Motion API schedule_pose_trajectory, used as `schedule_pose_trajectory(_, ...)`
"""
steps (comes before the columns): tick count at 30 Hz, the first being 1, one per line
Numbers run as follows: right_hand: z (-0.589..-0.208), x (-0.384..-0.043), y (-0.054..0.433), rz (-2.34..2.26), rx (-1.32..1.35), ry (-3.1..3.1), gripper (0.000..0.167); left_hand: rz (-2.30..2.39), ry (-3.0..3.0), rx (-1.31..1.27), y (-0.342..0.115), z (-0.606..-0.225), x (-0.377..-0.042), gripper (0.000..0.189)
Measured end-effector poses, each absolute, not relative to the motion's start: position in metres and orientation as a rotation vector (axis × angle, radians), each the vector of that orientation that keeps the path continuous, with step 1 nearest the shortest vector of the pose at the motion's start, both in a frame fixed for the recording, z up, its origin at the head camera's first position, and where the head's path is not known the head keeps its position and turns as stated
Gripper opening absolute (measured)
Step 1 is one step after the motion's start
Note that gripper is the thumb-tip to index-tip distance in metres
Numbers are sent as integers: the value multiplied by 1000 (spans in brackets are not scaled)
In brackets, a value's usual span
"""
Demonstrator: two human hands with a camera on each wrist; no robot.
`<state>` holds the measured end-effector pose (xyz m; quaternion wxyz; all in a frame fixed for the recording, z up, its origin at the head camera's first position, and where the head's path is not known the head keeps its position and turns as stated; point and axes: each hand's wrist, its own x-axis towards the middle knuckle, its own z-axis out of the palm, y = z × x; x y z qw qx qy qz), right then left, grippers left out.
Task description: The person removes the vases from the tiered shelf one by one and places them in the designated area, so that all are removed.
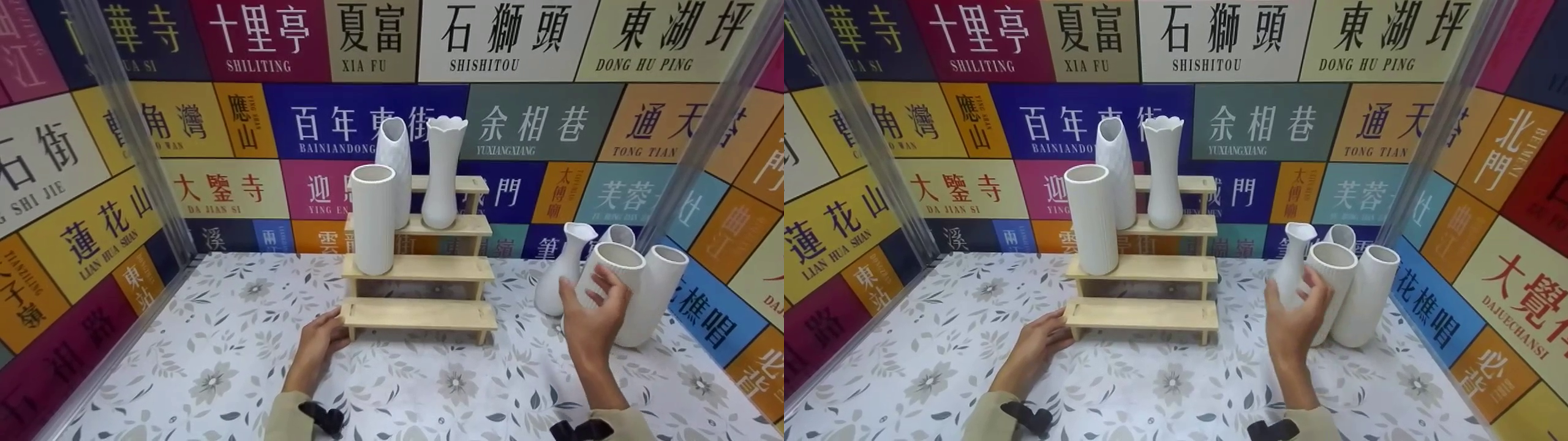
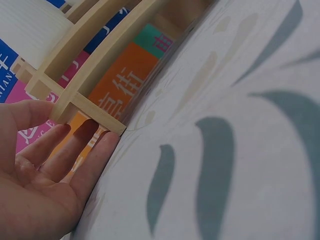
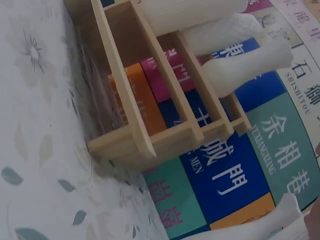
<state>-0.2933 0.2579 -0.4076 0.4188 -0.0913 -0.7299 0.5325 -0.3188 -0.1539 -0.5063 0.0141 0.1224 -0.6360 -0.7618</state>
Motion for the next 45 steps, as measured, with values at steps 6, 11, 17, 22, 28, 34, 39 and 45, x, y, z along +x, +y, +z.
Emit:
schedule_pose_trajectory(6, -394, -286, 233, 1348, -56, -1892, 54, -2368, -1980, 408, -154, -504, -322, 51)
schedule_pose_trajectory(11, -388, -284, 214, 1395, 26, -1935, 54, -2389, -1949, 396, -153, -503, -323, 52)
schedule_pose_trajectory(17, -385, -291, 192, 1477, 105, -1950, 56, -2381, -1974, 386, -153, -502, -321, 52)
schedule_pose_trajectory(22, -382, -299, 174, 1562, 181, -1981, 57, -2385, -1981, 375, -155, -504, -321, 53)
schedule_pose_trajectory(28, -376, -314, 152, 1615, 280, -1973, 61, -2371, -1981, 399, -154, -505, -321, 52)
schedule_pose_trajectory(34, -369, -330, 126, 1648, 316, -2031, 70, -2375, -1970, 419, -154, -505, -320, 52)
schedule_pose_trajectory(39, -365, -340, 106, 1716, 301, -2108, 78, -2396, -1958, 378, -156, -506, -320, 52)
schedule_pose_trajectory(45, -364, -352, 82, 1789, 365, -2111, 84, -2387, -1970, 357, -156, -507, -320, 53)
